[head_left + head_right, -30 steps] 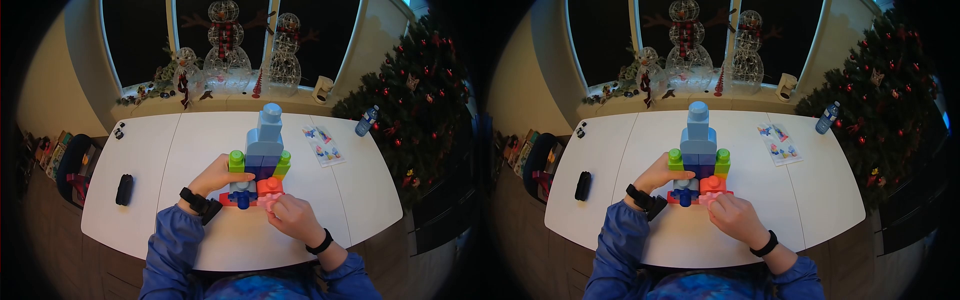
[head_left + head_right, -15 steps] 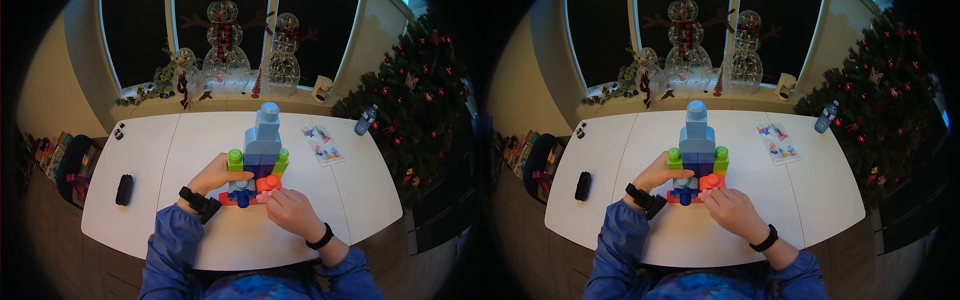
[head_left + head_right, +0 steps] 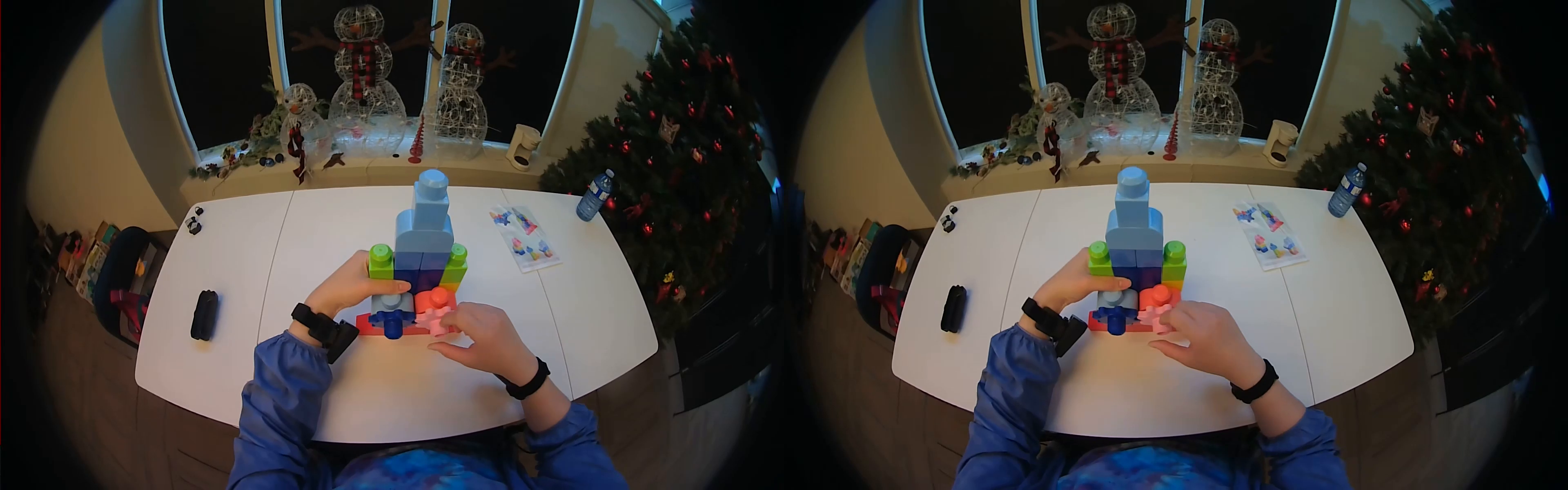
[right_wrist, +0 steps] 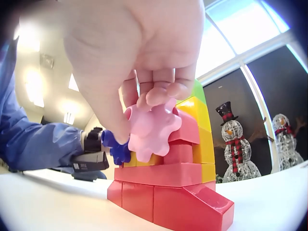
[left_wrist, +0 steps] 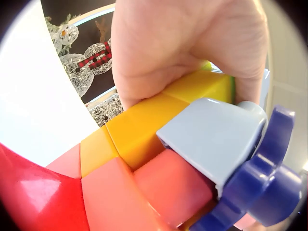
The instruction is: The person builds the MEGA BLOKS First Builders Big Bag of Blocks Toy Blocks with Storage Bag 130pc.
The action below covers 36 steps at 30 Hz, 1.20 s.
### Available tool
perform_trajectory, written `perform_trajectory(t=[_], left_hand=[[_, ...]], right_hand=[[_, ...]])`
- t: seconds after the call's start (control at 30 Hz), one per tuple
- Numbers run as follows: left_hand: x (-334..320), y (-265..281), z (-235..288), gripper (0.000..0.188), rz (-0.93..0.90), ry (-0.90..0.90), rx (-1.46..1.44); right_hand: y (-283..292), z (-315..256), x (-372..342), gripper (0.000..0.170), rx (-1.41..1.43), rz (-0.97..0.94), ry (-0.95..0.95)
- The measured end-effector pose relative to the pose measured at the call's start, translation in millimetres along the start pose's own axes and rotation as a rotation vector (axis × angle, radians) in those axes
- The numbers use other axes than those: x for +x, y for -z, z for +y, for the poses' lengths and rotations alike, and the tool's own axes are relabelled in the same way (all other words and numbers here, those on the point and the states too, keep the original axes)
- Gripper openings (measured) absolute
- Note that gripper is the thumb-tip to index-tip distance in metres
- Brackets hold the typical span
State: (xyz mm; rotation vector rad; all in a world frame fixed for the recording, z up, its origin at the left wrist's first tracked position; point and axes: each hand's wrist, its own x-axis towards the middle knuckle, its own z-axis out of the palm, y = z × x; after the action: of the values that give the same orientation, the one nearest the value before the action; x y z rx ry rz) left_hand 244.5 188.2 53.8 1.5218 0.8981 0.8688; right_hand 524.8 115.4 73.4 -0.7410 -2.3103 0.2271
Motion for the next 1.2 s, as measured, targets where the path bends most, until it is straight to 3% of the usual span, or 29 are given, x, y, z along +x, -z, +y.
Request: perform_trajectory(t=[0.13, 0.2, 0.3, 0.33, 0.43, 0.63, 0.9, 1.07, 1.2], left_hand=[[-5, 4, -3, 0.065, -0.007, 0.015, 0.029], [-15, 7, -6, 0.088, 0.012, -0.070, 0.000], [-44, 5, 7, 0.114, 0.002, -0.150, 0.193], [-51, 1, 11, 0.117, 0.029, -0.117, 0.221], [-66, -10, 11, 0.121, 0.104, -0.036, 0.252], [-63, -20, -1, 0.118, 0.139, -0.038, 0.181], [-67, -23, 4, 0.119, 0.161, -0.049, 0.294], [-124, -12, 28, 0.111, 0.475, -0.307, 0.329], [-200, -1, 43, 0.074, 0.992, -0.532, 0.312]], right_hand=[[12, 29, -8, 0.066, 0.143, 0.158, -0.237], [16, 40, -3, 0.086, 0.224, 0.094, -0.258], [12, 53, 0, 0.111, 0.363, -0.043, -0.304], [10, 55, 0, 0.119, 0.413, -0.096, -0.322], [8, 46, 12, 0.119, 0.505, -0.146, -0.260], [12, 45, 13, 0.109, 0.395, -0.247, -0.297], [4, 54, 7, 0.113, 0.391, -0.207, -0.266], [58, 32, -21, 0.116, 0.374, 0.075, -0.321], [130, 20, -70, 0.079, 0.246, 0.517, -0.332]])
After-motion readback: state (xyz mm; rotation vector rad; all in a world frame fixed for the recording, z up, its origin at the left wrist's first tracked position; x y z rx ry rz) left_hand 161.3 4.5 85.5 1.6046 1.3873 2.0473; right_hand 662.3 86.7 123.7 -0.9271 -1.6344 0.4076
